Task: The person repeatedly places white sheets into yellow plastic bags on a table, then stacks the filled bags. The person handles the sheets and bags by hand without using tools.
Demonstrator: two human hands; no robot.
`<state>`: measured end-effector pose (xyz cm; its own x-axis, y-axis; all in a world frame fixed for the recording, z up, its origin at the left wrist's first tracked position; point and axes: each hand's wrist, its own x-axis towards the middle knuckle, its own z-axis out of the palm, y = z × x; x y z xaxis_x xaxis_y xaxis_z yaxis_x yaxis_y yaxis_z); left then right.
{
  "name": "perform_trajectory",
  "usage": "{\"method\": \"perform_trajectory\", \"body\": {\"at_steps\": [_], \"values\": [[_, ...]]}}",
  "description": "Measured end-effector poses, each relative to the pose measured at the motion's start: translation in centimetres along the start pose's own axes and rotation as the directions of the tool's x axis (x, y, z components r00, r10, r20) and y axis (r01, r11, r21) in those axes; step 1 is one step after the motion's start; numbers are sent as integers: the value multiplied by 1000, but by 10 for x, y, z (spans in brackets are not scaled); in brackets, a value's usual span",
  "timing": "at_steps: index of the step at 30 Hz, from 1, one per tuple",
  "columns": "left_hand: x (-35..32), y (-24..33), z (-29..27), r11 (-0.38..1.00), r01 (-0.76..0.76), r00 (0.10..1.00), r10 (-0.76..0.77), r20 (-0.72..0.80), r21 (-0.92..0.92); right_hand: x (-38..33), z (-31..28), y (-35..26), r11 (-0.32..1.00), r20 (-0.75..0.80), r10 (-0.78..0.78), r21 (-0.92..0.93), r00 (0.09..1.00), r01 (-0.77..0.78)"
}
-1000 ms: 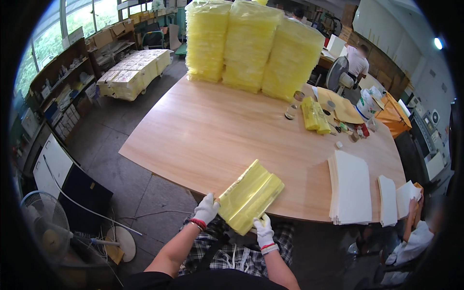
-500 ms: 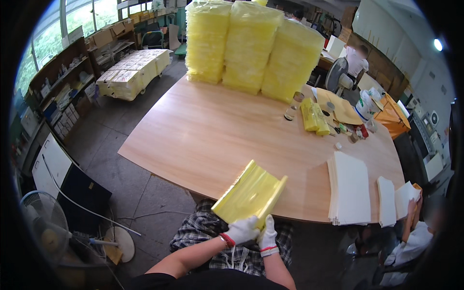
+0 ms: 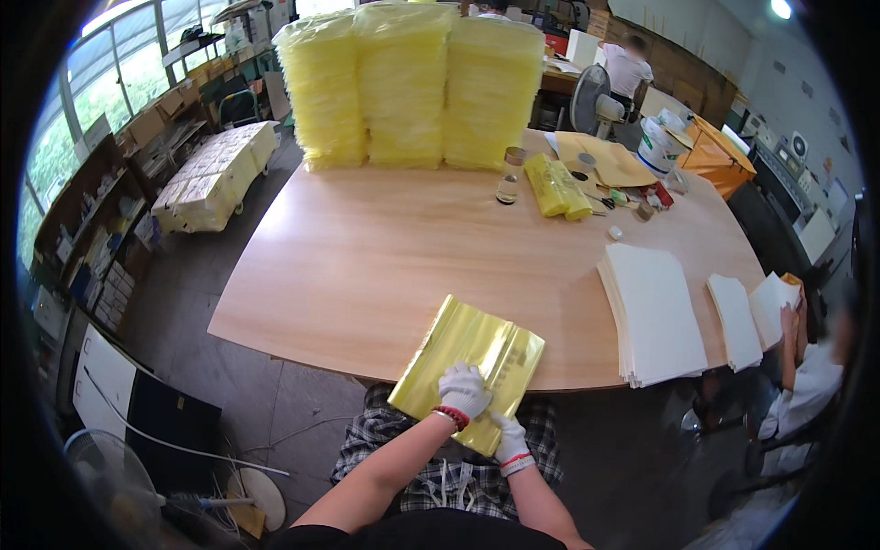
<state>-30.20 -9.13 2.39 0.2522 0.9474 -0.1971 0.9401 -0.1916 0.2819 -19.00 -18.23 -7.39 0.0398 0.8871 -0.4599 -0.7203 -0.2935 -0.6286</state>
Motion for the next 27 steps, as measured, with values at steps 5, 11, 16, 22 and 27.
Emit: {"method": "perform_trajectory", "body": {"at_steps": [5, 11, 16, 22, 27], "values": [[28, 15, -1, 990, 141, 973, -142, 183, 20, -10, 11, 1, 996, 17, 1, 90, 1000, -2], [15, 2, 3, 992, 118, 984, -123, 128, 42, -16, 4, 1, 991, 83, 27, 131, 996, -38], [9, 0, 18, 982, 110, 992, -117, 39, 155, -18, 0, 5, 979, 185, 34, 191, 982, -69], [34, -24, -4, 974, 216, 971, -207, 118, -66, -14, -11, 14, 978, 175, 20, 203, 984, -56], [19, -110, -50, 691, 158, 985, -66, 157, -706, -13, -16, 18, 987, 159, 40, 145, 986, -63]]}}
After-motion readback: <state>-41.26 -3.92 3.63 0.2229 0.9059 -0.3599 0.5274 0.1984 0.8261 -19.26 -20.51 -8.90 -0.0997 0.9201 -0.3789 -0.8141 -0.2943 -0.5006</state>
